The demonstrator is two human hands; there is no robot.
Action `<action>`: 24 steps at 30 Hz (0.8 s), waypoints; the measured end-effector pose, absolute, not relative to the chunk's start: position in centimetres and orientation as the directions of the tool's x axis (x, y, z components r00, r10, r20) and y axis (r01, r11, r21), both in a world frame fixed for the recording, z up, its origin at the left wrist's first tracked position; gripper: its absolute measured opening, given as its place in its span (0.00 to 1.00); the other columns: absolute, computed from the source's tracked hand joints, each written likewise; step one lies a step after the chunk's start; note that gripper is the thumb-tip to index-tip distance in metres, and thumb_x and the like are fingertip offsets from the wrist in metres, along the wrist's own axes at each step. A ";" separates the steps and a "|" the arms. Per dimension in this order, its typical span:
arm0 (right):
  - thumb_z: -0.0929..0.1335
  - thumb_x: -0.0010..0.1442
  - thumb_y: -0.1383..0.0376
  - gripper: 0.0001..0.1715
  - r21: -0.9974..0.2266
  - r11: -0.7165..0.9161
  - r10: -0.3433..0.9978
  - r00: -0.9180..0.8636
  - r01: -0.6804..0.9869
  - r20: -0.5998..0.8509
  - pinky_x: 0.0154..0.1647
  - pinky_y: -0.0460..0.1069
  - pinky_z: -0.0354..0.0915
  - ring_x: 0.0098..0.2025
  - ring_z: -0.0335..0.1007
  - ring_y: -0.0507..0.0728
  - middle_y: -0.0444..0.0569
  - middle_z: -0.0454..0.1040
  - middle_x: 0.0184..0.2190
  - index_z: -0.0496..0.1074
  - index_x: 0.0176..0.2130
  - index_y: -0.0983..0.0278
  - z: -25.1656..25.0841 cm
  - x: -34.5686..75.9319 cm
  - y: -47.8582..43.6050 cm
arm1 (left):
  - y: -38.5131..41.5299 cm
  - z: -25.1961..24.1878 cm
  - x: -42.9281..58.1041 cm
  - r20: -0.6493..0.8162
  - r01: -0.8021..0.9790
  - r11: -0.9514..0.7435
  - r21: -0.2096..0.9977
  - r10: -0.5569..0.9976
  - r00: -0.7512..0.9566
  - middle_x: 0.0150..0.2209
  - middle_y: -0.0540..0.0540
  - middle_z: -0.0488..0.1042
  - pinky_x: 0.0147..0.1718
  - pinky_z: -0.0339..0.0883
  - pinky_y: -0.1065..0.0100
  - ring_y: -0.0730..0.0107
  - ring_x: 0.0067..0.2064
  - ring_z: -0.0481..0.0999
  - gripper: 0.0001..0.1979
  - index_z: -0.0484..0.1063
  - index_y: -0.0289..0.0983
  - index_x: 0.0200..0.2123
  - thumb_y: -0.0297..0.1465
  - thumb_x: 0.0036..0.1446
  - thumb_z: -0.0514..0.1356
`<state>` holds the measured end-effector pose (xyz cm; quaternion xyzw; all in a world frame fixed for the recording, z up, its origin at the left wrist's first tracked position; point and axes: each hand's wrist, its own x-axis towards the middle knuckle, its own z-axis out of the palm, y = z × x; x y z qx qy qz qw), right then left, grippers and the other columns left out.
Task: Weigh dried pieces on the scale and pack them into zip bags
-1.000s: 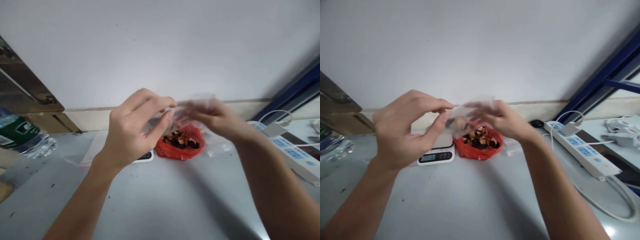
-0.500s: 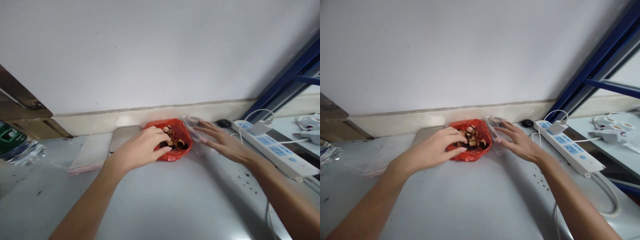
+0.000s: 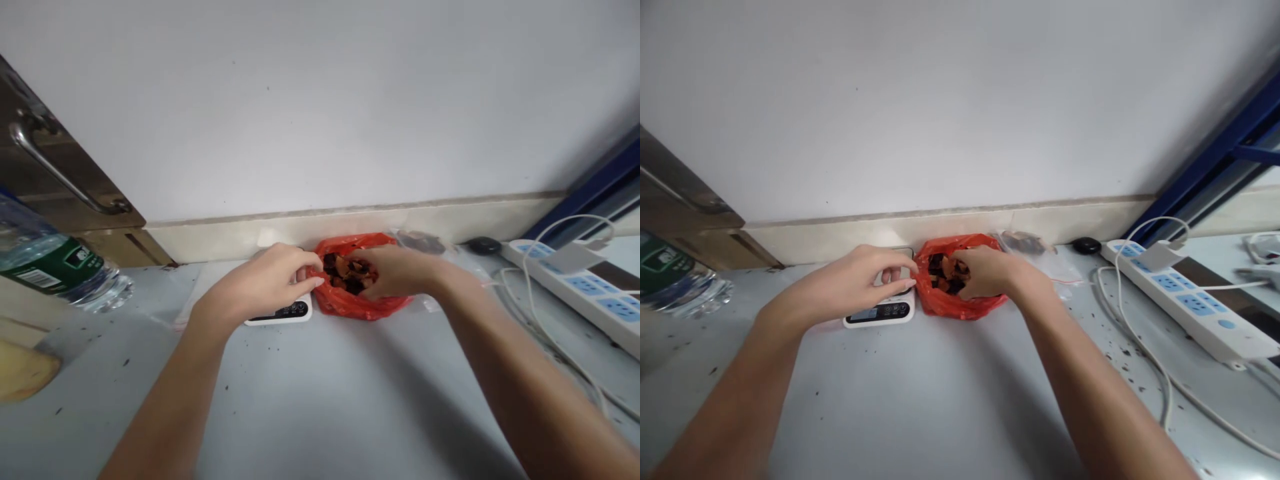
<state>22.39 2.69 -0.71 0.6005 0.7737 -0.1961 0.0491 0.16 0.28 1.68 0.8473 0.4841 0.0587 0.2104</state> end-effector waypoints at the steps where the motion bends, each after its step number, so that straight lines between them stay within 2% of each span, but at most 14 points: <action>1: 0.75 0.48 0.66 0.36 -0.214 0.148 0.895 -0.222 0.966 -0.386 0.30 0.49 0.67 0.42 0.78 0.62 0.52 0.80 0.51 0.75 0.58 0.56 -0.9 21.6 2.9 | 0.3 1.8 -0.1 -0.107 0.793 -0.442 0.419 0.844 0.526 0.31 0.50 0.74 0.26 0.58 0.68 0.69 0.29 0.70 0.13 0.78 0.42 0.39 0.38 0.67 0.55; 3: 0.76 0.47 0.67 0.46 -0.155 0.078 0.868 -0.144 0.985 -0.475 0.31 0.50 0.69 0.49 0.77 0.65 0.56 0.70 0.64 0.68 0.65 0.55 -1.0 20.2 3.2 | 0.4 1.9 -0.4 -0.113 0.787 -0.442 0.432 0.839 0.533 0.30 0.51 0.73 0.25 0.57 0.69 0.71 0.28 0.69 0.12 0.77 0.41 0.38 0.37 0.66 0.55; 5: 0.75 0.49 0.68 0.45 -0.139 0.039 0.874 -0.101 0.989 -0.475 0.31 0.51 0.70 0.49 0.77 0.66 0.58 0.68 0.66 0.68 0.64 0.56 -0.8 19.4 3.2 | 0.4 2.1 -0.7 -0.128 0.787 -0.434 0.439 0.837 0.533 0.30 0.52 0.73 0.25 0.56 0.69 0.71 0.28 0.68 0.11 0.76 0.41 0.36 0.36 0.67 0.55; 9: 0.72 0.56 0.65 0.26 -0.184 0.010 0.891 -0.092 0.983 -0.444 0.32 0.50 0.69 0.44 0.78 0.63 0.54 0.79 0.50 0.74 0.56 0.57 -0.1 18.9 3.2 | 0.2 2.6 -0.9 -0.156 0.797 -0.415 0.439 0.838 0.523 0.31 0.52 0.74 0.26 0.56 0.69 0.72 0.29 0.68 0.10 0.75 0.40 0.36 0.34 0.67 0.55; 11: 0.69 0.61 0.62 0.20 -0.207 -0.008 0.906 -0.081 0.978 -0.416 0.31 0.50 0.68 0.41 0.78 0.61 0.52 0.80 0.43 0.75 0.53 0.58 -0.1 18.9 3.4 | 0.1 2.7 -0.8 -0.144 0.790 -0.429 0.437 0.834 0.532 0.31 0.53 0.74 0.26 0.56 0.69 0.72 0.29 0.69 0.09 0.75 0.40 0.35 0.33 0.66 0.56; 13: 0.69 0.63 0.60 0.18 -0.214 -0.026 0.917 -0.062 0.976 -0.394 0.30 0.50 0.67 0.39 0.78 0.61 0.52 0.80 0.42 0.75 0.52 0.59 -0.4 18.7 3.7 | 0.1 2.8 -0.8 -0.124 0.779 -0.450 0.437 0.828 0.547 0.31 0.52 0.74 0.26 0.57 0.69 0.72 0.28 0.69 0.09 0.74 0.40 0.35 0.34 0.66 0.56; 18: 0.72 0.61 0.59 0.24 -0.203 -0.059 0.921 -0.025 0.977 -0.388 0.29 0.49 0.67 0.39 0.78 0.61 0.58 0.77 0.48 0.73 0.55 0.64 -1.6 18.1 4.2 | 0.1 2.6 -0.5 -0.114 0.783 -0.476 0.400 0.822 0.558 0.30 0.51 0.74 0.24 0.56 0.68 0.71 0.27 0.67 0.11 0.77 0.41 0.39 0.37 0.66 0.56; 24: 0.72 0.60 0.62 0.20 -0.198 -0.023 0.908 -0.062 0.980 -0.415 0.31 0.49 0.68 0.40 0.79 0.61 0.54 0.80 0.41 0.75 0.52 0.63 -1.7 18.1 4.2 | 0.0 2.9 -0.5 -0.128 0.780 -0.470 0.413 0.818 0.561 0.31 0.52 0.74 0.25 0.58 0.68 0.71 0.28 0.68 0.10 0.76 0.41 0.37 0.36 0.66 0.56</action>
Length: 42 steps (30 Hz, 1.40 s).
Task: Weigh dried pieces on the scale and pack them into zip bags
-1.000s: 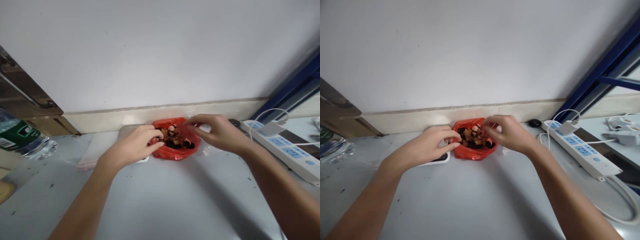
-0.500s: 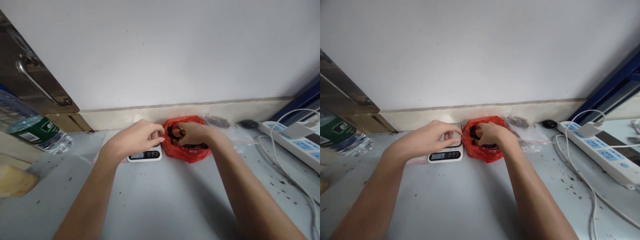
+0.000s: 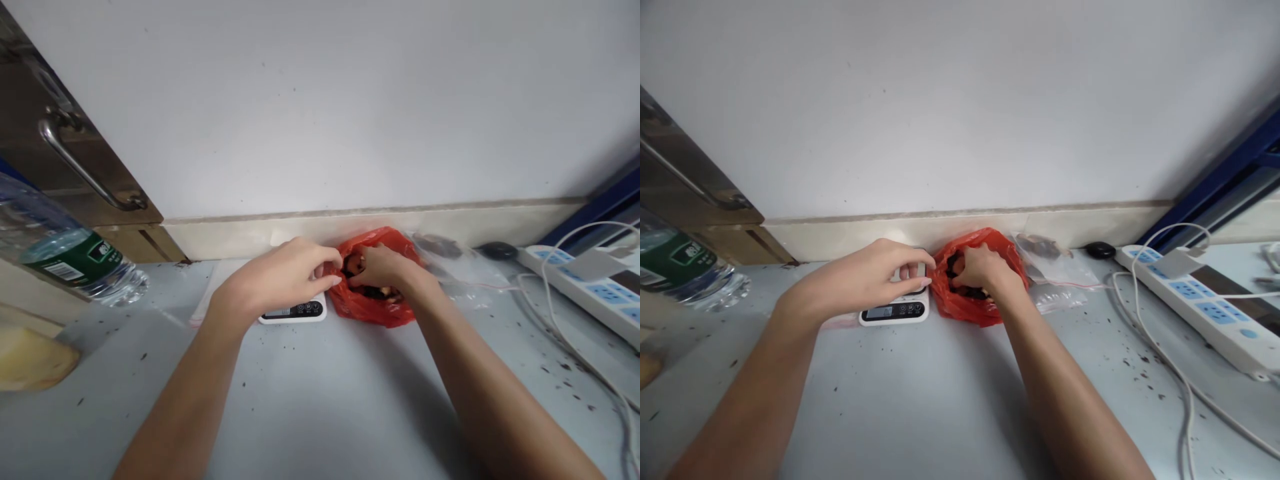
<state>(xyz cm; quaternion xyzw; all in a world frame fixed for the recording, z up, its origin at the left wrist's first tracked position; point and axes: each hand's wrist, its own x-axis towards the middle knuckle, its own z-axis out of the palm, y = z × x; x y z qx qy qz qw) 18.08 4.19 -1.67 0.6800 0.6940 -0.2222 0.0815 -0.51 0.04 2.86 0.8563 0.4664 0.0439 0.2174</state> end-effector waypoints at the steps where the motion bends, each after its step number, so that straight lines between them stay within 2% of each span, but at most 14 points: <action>1: 0.73 0.58 0.62 0.22 -0.198 -0.012 0.904 -0.074 0.980 -0.421 0.32 0.50 0.68 0.40 0.79 0.62 0.54 0.80 0.42 0.75 0.53 0.62 -1.6 18.1 4.2 | 0.0 2.9 -0.5 -0.127 0.777 -0.470 0.419 0.817 0.562 0.31 0.52 0.74 0.25 0.58 0.68 0.71 0.28 0.68 0.09 0.75 0.41 0.36 0.35 0.66 0.56; 4: 0.76 0.55 0.61 0.31 -0.191 0.020 0.904 -0.099 0.981 -0.416 0.36 0.51 0.71 0.46 0.80 0.64 0.55 0.79 0.48 0.72 0.57 0.60 -1.6 18.1 4.1 | 0.0 3.1 -0.7 -0.127 0.776 -0.467 0.424 0.818 0.561 0.31 0.51 0.73 0.26 0.57 0.67 0.71 0.28 0.67 0.10 0.73 0.40 0.34 0.36 0.66 0.56; 7: 0.74 0.56 0.59 0.34 -0.171 0.019 0.912 -0.087 0.985 -0.400 0.40 0.53 0.73 0.53 0.78 0.67 0.59 0.77 0.56 0.70 0.61 0.60 -1.6 18.0 4.1 | -0.1 3.2 -0.8 -0.140 0.783 -0.463 0.415 0.818 0.558 0.31 0.51 0.72 0.26 0.56 0.66 0.70 0.27 0.66 0.10 0.73 0.41 0.34 0.36 0.66 0.55; 12: 0.74 0.57 0.59 0.36 -0.180 0.011 0.899 -0.088 0.984 -0.428 0.33 0.52 0.73 0.45 0.81 0.65 0.56 0.81 0.50 0.69 0.63 0.58 -1.4 18.0 4.0 | 0.0 3.4 -1.1 -0.131 0.777 -0.484 0.401 0.810 0.572 0.33 0.50 0.73 0.27 0.56 0.66 0.70 0.30 0.67 0.10 0.74 0.40 0.35 0.34 0.66 0.54; 14: 0.75 0.56 0.61 0.32 -0.179 0.009 0.902 -0.085 0.984 -0.422 0.33 0.52 0.72 0.44 0.80 0.64 0.55 0.81 0.48 0.73 0.60 0.60 -1.2 18.1 4.0 | 0.1 3.4 -1.2 -0.130 0.779 -0.485 0.397 0.811 0.571 0.33 0.50 0.73 0.28 0.56 0.66 0.70 0.29 0.67 0.10 0.73 0.40 0.35 0.35 0.66 0.54; 17: 0.74 0.56 0.63 0.21 -0.160 0.003 0.917 -0.066 0.987 -0.393 0.34 0.52 0.71 0.43 0.80 0.65 0.57 0.81 0.46 0.77 0.50 0.64 -1.0 18.3 4.2 | 0.1 3.5 -1.3 -0.146 0.790 -0.465 0.399 0.819 0.555 0.32 0.51 0.72 0.27 0.55 0.66 0.70 0.28 0.65 0.09 0.72 0.40 0.34 0.35 0.65 0.55; 21: 0.74 0.56 0.63 0.11 -0.150 -0.002 0.935 -0.052 0.989 -0.351 0.31 0.51 0.67 0.41 0.79 0.64 0.55 0.81 0.42 0.78 0.41 0.63 -1.0 18.6 4.5 | 0.2 3.5 -1.2 -0.162 0.794 -0.459 0.399 0.817 0.553 0.33 0.50 0.73 0.27 0.55 0.67 0.70 0.29 0.66 0.10 0.73 0.41 0.36 0.35 0.66 0.55; 24: 0.71 0.59 0.65 0.10 -0.168 -0.018 0.944 -0.039 0.986 -0.327 0.30 0.49 0.66 0.39 0.78 0.62 0.55 0.81 0.41 0.77 0.42 0.63 -1.0 19.2 4.7 | 0.2 3.4 -1.0 -0.171 0.793 -0.462 0.397 0.812 0.558 0.34 0.50 0.75 0.28 0.56 0.67 0.69 0.29 0.68 0.09 0.75 0.40 0.38 0.34 0.65 0.55; 28: 0.70 0.54 0.67 0.13 -0.308 -0.011 0.954 -0.082 0.951 -0.287 0.30 0.48 0.65 0.35 0.76 0.59 0.48 0.80 0.35 0.77 0.42 0.60 -1.0 20.4 4.7 | 0.2 3.3 -1.2 -0.178 0.788 -0.451 0.418 0.810 0.558 0.39 0.49 0.78 0.30 0.59 0.68 0.67 0.34 0.72 0.11 0.77 0.42 0.42 0.35 0.65 0.55; 31: 0.70 0.51 0.68 0.11 -0.371 0.026 0.972 -0.110 0.928 -0.207 0.30 0.49 0.64 0.33 0.74 0.58 0.44 0.79 0.30 0.78 0.37 0.57 -0.8 21.4 4.6 | 0.3 3.4 -2.1 -0.239 0.827 -0.381 0.415 0.831 0.502 0.43 0.48 0.80 0.32 0.63 0.68 0.64 0.36 0.76 0.15 0.78 0.45 0.50 0.38 0.64 0.56; 34: 0.70 0.51 0.65 0.11 -0.414 0.074 0.981 -0.141 0.907 -0.134 0.31 0.49 0.65 0.33 0.74 0.58 0.44 0.79 0.30 0.79 0.37 0.56 -0.8 22.1 4.6 | 0.5 3.3 -3.1 -0.310 0.871 -0.304 0.386 0.847 0.432 0.46 0.46 0.81 0.36 0.67 0.67 0.60 0.41 0.79 0.22 0.75 0.48 0.58 0.39 0.62 0.57; 38: 0.70 0.51 0.65 0.11 -0.481 0.122 0.962 -0.223 0.868 -0.157 0.33 0.48 0.68 0.34 0.75 0.58 0.43 0.80 0.30 0.79 0.36 0.57 -0.8 22.6 4.9 | 0.9 3.2 -3.9 -0.353 0.913 -0.270 0.306 0.859 0.372 0.52 0.44 0.81 0.41 0.68 0.66 0.57 0.47 0.80 0.28 0.71 0.49 0.64 0.39 0.61 0.56; 42: 0.69 0.52 0.66 0.05 -0.519 0.120 0.945 -0.258 0.846 -0.203 0.35 0.49 0.69 0.34 0.76 0.57 0.42 0.81 0.28 0.77 0.31 0.58 -0.3 23.1 4.9 | 1.0 3.2 -4.2 -0.389 0.919 -0.251 0.303 0.848 0.360 0.53 0.45 0.81 0.42 0.68 0.65 0.57 0.48 0.80 0.30 0.69 0.51 0.66 0.41 0.60 0.57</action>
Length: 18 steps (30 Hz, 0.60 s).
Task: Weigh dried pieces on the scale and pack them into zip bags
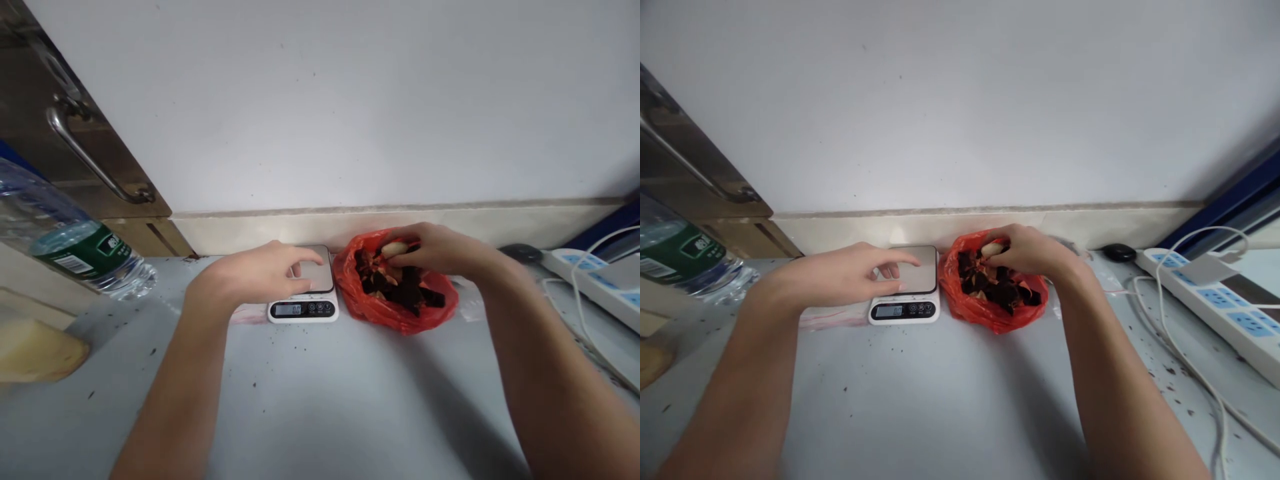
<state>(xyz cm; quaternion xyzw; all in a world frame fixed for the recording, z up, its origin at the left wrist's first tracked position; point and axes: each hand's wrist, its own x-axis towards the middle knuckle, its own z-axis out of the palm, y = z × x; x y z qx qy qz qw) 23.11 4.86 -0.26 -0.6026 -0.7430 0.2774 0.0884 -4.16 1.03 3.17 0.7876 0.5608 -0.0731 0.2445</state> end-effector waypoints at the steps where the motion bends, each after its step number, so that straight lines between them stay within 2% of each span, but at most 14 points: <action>1: 0.69 0.52 0.66 0.05 -0.523 0.117 0.947 -0.253 0.844 -0.197 0.36 0.49 0.69 0.35 0.77 0.57 0.43 0.81 0.29 0.77 0.30 0.58 0.1 23.2 4.7 | 1.1 3.2 -4.3 -0.396 0.917 -0.248 0.312 0.844 0.363 0.52 0.46 0.81 0.42 0.68 0.65 0.57 0.48 0.80 0.30 0.69 0.51 0.66 0.41 0.60 0.57; 5: 0.72 0.53 0.65 0.11 -0.546 0.119 0.975 -0.201 0.829 -0.093 0.35 0.49 0.70 0.35 0.78 0.58 0.42 0.83 0.32 0.81 0.38 0.57 2.0 22.3 3.8 | 1.2 3.5 -5.4 -0.393 0.912 -0.223 0.343 0.848 0.355 0.52 0.46 0.82 0.43 0.69 0.66 0.58 0.48 0.81 0.32 0.67 0.50 0.67 0.44 0.60 0.57; 9: 0.73 0.57 0.65 0.13 -0.642 0.242 0.945 -0.326 0.728 -0.013 0.36 0.47 0.69 0.37 0.77 0.56 0.42 0.82 0.34 0.82 0.43 0.56 3.2 18.0 3.5 | 1.3 3.8 -7.2 -0.348 0.934 -0.188 0.305 0.891 0.293 0.54 0.44 0.82 0.46 0.68 0.66 0.57 0.50 0.81 0.32 0.65 0.47 0.69 0.46 0.63 0.55; 11: 0.73 0.56 0.69 0.15 -0.680 0.249 0.927 -0.374 0.689 -0.039 0.35 0.45 0.68 0.36 0.77 0.54 0.43 0.82 0.34 0.82 0.45 0.58 2.7 15.2 3.9 | 1.5 3.6 -8.3 -0.367 0.951 -0.146 0.273 0.898 0.244 0.54 0.43 0.82 0.47 0.69 0.65 0.56 0.51 0.80 0.33 0.64 0.45 0.69 0.47 0.63 0.54; 14: 0.70 0.59 0.73 0.19 -0.762 0.178 0.880 -0.447 0.623 -0.160 0.31 0.44 0.67 0.30 0.74 0.52 0.44 0.81 0.30 0.79 0.50 0.62 1.0 11.8 4.7 | 2.1 2.7 -9.6 -0.425 0.969 -0.091 0.228 0.887 0.183 0.57 0.42 0.80 0.48 0.69 0.64 0.54 0.54 0.79 0.35 0.62 0.45 0.70 0.47 0.62 0.55; 18: 0.68 0.58 0.76 0.19 -0.730 0.185 0.856 -0.472 0.658 -0.209 0.26 0.43 0.65 0.26 0.71 0.50 0.43 0.80 0.29 0.80 0.47 0.63 -1.2 10.0 5.4 | 3.0 1.5 -10.7 -0.445 0.971 -0.074 0.225 0.879 0.170 0.60 0.42 0.78 0.52 0.68 0.63 0.54 0.57 0.78 0.36 0.61 0.46 0.71 0.49 0.61 0.55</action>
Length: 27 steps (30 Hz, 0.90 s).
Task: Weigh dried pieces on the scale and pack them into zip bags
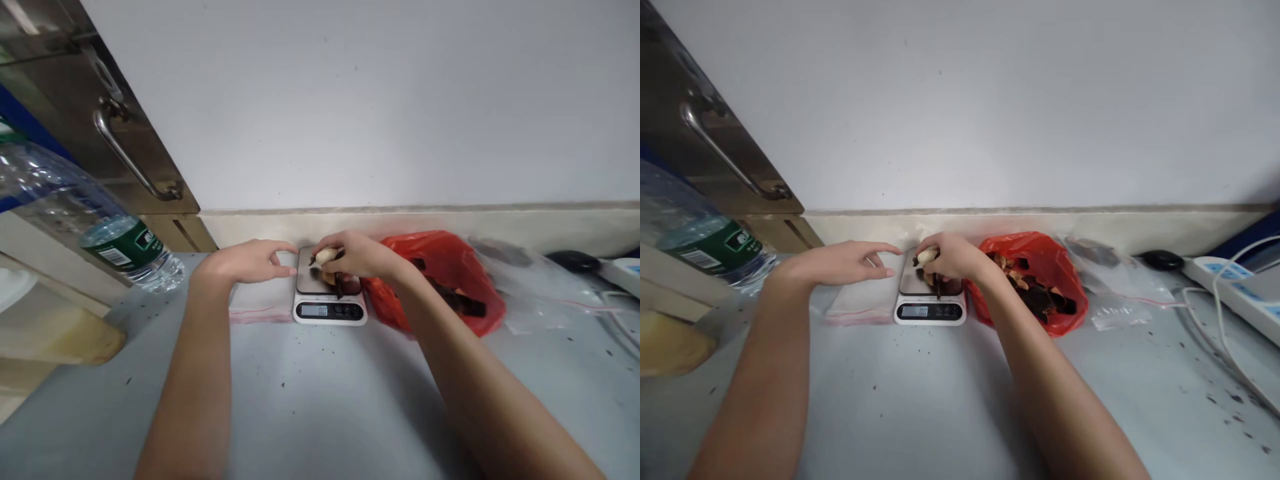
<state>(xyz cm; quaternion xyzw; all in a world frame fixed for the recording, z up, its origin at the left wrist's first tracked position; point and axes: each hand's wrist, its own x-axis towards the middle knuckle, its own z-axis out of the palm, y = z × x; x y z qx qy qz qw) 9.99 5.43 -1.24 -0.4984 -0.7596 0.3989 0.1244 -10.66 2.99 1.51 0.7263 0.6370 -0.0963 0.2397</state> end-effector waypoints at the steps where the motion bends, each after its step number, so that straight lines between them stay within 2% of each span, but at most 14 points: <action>1: 0.68 0.58 0.77 0.19 -0.718 0.196 0.850 -0.481 0.667 -0.214 0.26 0.42 0.64 0.26 0.71 0.50 0.43 0.80 0.29 0.81 0.46 0.64 -1.5 10.0 5.5 | 3.1 1.3 -10.7 -0.455 0.972 -0.068 0.225 0.875 0.166 0.60 0.42 0.78 0.53 0.68 0.62 0.54 0.57 0.78 0.36 0.60 0.46 0.71 0.48 0.61 0.56; 3: 0.68 0.59 0.76 0.22 -0.713 0.195 0.833 -0.498 0.674 -0.242 0.26 0.42 0.65 0.28 0.72 0.51 0.45 0.81 0.33 0.80 0.50 0.63 -1.8 10.1 5.6 | 3.4 1.1 -10.6 -0.477 0.975 -0.052 0.216 0.866 0.151 0.61 0.42 0.78 0.55 0.67 0.61 0.54 0.58 0.78 0.36 0.60 0.47 0.71 0.48 0.62 0.56; 5: 0.71 0.60 0.74 0.28 -0.700 0.182 0.844 -0.475 0.691 -0.250 0.30 0.43 0.69 0.30 0.74 0.51 0.48 0.83 0.42 0.76 0.59 0.61 -1.8 10.4 5.7 | 3.5 1.0 -10.4 -0.488 0.978 -0.050 0.201 0.861 0.145 0.62 0.41 0.77 0.56 0.67 0.59 0.53 0.58 0.77 0.35 0.61 0.47 0.71 0.48 0.63 0.56; 7: 0.73 0.60 0.71 0.35 -0.680 0.159 0.876 -0.420 0.716 -0.237 0.35 0.44 0.72 0.34 0.76 0.52 0.53 0.80 0.53 0.71 0.65 0.59 -1.8 10.7 5.8 | 3.6 0.9 -10.1 -0.487 0.979 -0.060 0.193 0.860 0.149 0.61 0.40 0.77 0.57 0.66 0.57 0.52 0.58 0.77 0.34 0.62 0.46 0.70 0.48 0.63 0.55; 9: 0.74 0.61 0.69 0.36 -0.682 0.132 0.894 -0.383 0.720 -0.232 0.39 0.45 0.73 0.37 0.78 0.53 0.55 0.77 0.59 0.69 0.66 0.59 -1.8 10.9 6.0 | 3.7 0.9 -9.8 -0.488 0.979 -0.075 0.192 0.858 0.162 0.60 0.39 0.77 0.57 0.67 0.57 0.51 0.57 0.78 0.34 0.63 0.45 0.70 0.49 0.64 0.55; 12: 0.73 0.62 0.69 0.30 -0.726 0.092 0.900 -0.368 0.681 -0.232 0.39 0.46 0.74 0.37 0.77 0.52 0.56 0.77 0.56 0.70 0.62 0.62 -2.1 11.4 6.3 | 3.7 0.8 -9.5 -0.487 0.979 -0.085 0.185 0.858 0.166 0.60 0.40 0.77 0.57 0.67 0.56 0.51 0.57 0.78 0.33 0.65 0.45 0.68 0.49 0.64 0.55; 15: 0.74 0.60 0.68 0.20 -0.765 0.073 0.911 -0.356 0.640 -0.211 0.35 0.46 0.74 0.34 0.76 0.51 0.54 0.78 0.52 0.72 0.52 0.63 -2.2 12.0 6.6 | 3.9 0.6 -9.4 -0.488 0.984 -0.091 0.154 0.859 0.156 0.60 0.41 0.78 0.57 0.67 0.57 0.52 0.57 0.78 0.33 0.65 0.45 0.68 0.49 0.63 0.54; 19: 0.77 0.55 0.69 0.17 -0.786 0.082 0.924 -0.343 0.613 -0.171 0.32 0.46 0.72 0.33 0.76 0.52 0.50 0.80 0.47 0.72 0.43 0.61 -1.9 12.8 6.7 | 4.1 0.3 -9.2 -0.491 0.986 -0.091 0.138 0.858 0.148 0.61 0.41 0.77 0.57 0.68 0.59 0.52 0.57 0.78 0.35 0.64 0.45 0.70 0.49 0.62 0.55; 24: 0.76 0.56 0.68 0.12 -0.757 0.157 0.943 -0.325 0.634 -0.076 0.38 0.48 0.72 0.39 0.78 0.56 0.50 0.81 0.45 0.71 0.37 0.60 -0.8 13.7 6.5 | 3.7 0.9 -8.9 -0.494 0.984 -0.065 0.164 0.859 0.138 0.59 0.40 0.78 0.54 0.69 0.59 0.51 0.55 0.80 0.37 0.62 0.44 0.71 0.49 0.62 0.55; 27: 0.75 0.57 0.67 0.07 -0.698 0.201 0.944 -0.325 0.687 -0.048 0.40 0.48 0.71 0.39 0.77 0.55 0.48 0.82 0.41 0.73 0.36 0.60 0.1 14.3 6.1 | 3.5 1.1 -8.7 -0.449 0.977 -0.105 0.188 0.875 0.180 0.59 0.39 0.77 0.55 0.69 0.59 0.51 0.56 0.78 0.39 0.60 0.44 0.72 0.48 0.59 0.59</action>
